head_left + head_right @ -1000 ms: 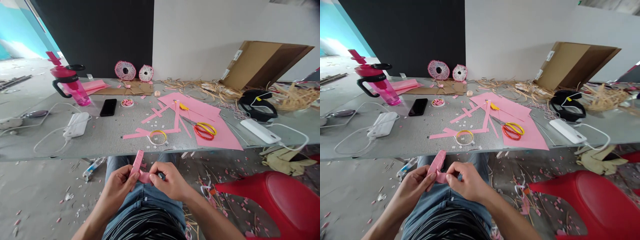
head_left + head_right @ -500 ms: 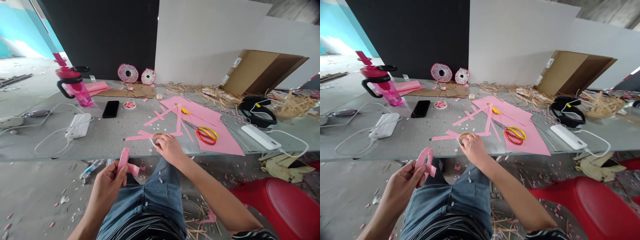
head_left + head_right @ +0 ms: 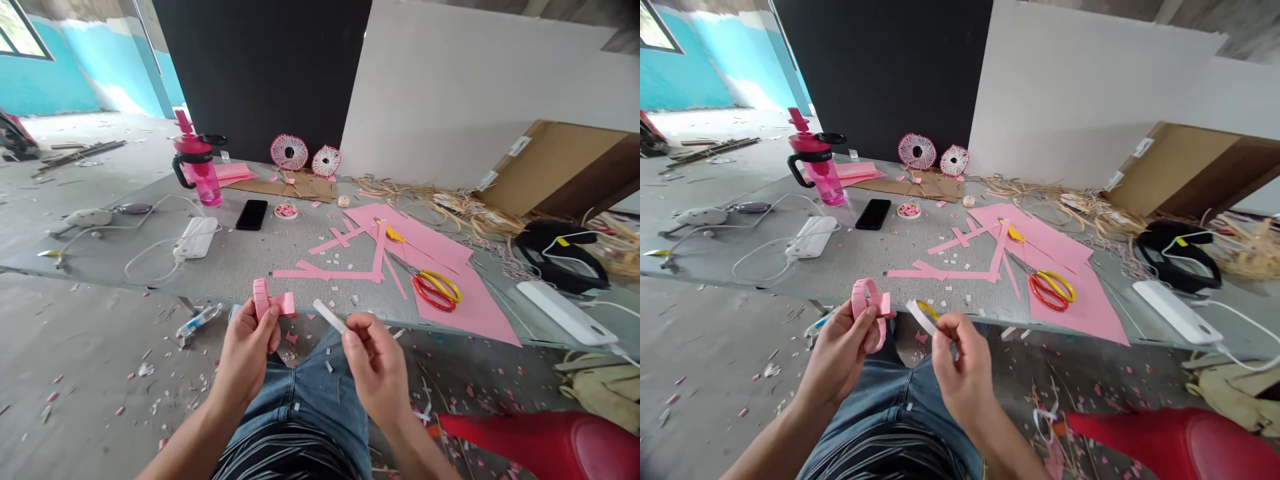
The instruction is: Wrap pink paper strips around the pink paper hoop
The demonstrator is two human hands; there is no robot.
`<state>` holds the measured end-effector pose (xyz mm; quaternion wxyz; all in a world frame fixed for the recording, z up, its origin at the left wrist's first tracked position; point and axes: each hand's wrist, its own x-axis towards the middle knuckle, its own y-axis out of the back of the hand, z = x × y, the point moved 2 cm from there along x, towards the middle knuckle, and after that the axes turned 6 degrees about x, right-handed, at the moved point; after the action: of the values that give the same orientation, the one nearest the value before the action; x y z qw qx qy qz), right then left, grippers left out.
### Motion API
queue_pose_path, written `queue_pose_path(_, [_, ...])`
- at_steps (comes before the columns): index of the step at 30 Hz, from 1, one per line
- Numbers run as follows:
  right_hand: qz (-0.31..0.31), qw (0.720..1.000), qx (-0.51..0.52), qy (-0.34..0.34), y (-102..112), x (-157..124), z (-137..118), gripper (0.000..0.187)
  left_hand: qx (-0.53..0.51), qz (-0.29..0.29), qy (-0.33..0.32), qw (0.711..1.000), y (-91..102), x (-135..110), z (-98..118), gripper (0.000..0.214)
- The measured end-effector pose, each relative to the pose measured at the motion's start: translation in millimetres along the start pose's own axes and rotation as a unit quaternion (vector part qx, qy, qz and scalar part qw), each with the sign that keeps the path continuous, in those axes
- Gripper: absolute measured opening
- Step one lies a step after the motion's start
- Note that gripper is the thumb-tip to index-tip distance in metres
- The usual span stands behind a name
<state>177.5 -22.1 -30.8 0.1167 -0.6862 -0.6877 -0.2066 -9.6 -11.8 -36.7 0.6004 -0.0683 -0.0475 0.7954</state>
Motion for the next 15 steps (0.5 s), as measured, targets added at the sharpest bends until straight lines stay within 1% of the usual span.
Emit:
queue_pose_path(3, [-0.001, 0.999, 0.026, -0.042, -13.4, -7.6, 8.1, 0.018, -0.003, 0.021, -0.007, 1.000, -4.3, -0.5, -2.6, 0.033])
queue_pose_path(6, [-0.012, 0.998, 0.031, -0.055, -19.6, -8.0, 11.4, 0.021, 0.003, 0.045, -0.020, 0.999, -7.4, -0.8, -4.3, 0.029])
queue_pose_path(8, [-0.035, 0.998, 0.027, -0.049, -23.2, -7.7, 9.8, 0.021, 0.001, 0.056, -0.023, 0.998, -9.7, -0.6, -4.8, 0.026])
queue_pose_path(10, [-0.048, 0.998, 0.011, -0.031, -27.3, -7.2, 6.3, 0.020, -0.004, 0.062, -0.012, 0.998, -12.3, 0.0, -5.5, 0.026])
queue_pose_path(13, [-0.045, 0.999, -0.015, 0.004, -33.2, -4.9, 1.1, 0.019, -0.022, 0.066, 0.022, 0.997, -15.7, 1.2, -7.2, 0.032])
queue_pose_path(15, [-0.038, 0.999, -0.020, 0.010, -36.0, -2.6, -0.1, 0.019, -0.033, 0.069, 0.034, 0.996, -17.3, 1.3, -8.0, 0.034])
